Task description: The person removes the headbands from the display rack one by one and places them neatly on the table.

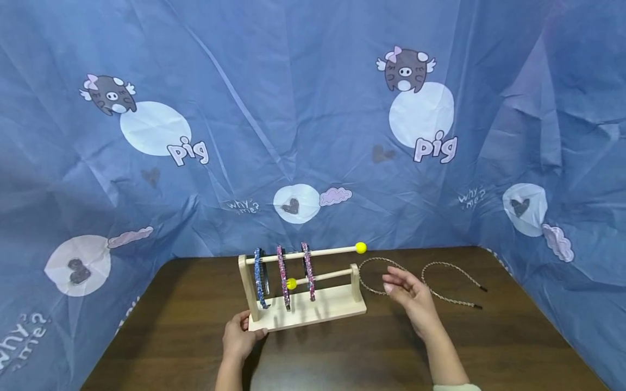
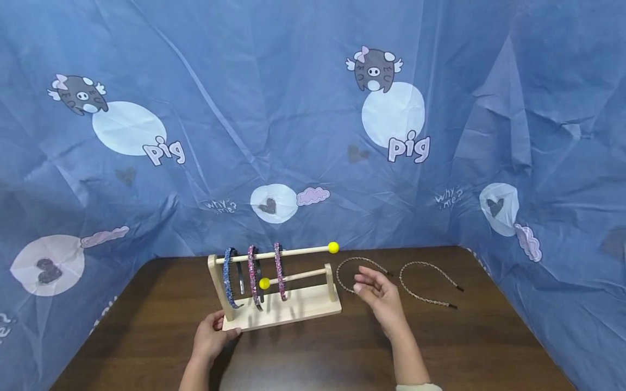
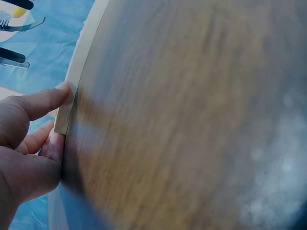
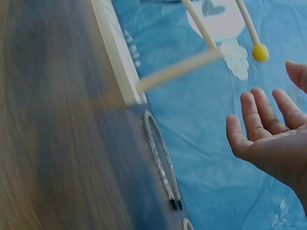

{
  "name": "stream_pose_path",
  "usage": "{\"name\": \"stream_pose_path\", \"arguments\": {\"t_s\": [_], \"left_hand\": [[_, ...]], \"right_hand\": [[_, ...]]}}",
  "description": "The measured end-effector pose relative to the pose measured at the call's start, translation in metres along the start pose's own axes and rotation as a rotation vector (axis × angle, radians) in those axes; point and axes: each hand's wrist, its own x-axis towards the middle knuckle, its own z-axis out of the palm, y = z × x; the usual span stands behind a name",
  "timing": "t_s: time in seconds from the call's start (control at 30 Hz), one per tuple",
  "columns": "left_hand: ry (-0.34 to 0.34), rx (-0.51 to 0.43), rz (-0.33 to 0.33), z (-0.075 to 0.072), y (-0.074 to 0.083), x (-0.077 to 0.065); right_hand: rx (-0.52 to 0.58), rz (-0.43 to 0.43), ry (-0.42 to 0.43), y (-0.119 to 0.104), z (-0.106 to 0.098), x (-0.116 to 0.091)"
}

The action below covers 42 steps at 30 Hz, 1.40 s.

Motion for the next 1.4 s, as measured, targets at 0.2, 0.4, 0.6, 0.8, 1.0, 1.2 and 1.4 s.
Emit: {"name": "stream_pose_path", "arguments": {"t_s": [0.2, 0.4, 0.6, 0.8, 1.0, 1.2, 1.4], "left_hand": [[-0.006, -0.014, -0.011, 0.0, 0.002, 0.003], [0.007, -0.008, -0.016, -0.008, 0.003, 0.005], [-0.008, -0.023, -0.013, -0.011, 0.002, 0.001], [-0.01, -0.054, -0.006, -0.006, 0.003, 0.002], [-0.01, -0.048, -0.012, -0.007, 0.001, 0.0], [-0.018, -0.031, -0.03, -0.006, -0.001, -0.005], [-0.016, -0.034, -0.014, -0.003, 0.002, -0.003]], "right_hand": [[0.06, -0.021, -0.035, -0.002, 0.021, 0.002], [0.141, -0.053, -0.108, -0.008, 0.044, 0.006], [0.129, -0.062, -0.155, -0.009, 0.061, 0.009], [0.106, -0.067, -0.221, -0.01, 0.069, 0.013], [0.085, -0.058, -0.271, -0.01, 0.082, 0.014], [0.102, -0.015, -0.308, -0.009, 0.095, 0.014], [0.118, -0.011, -0.33, -0.01, 0.106, 0.025]]}}
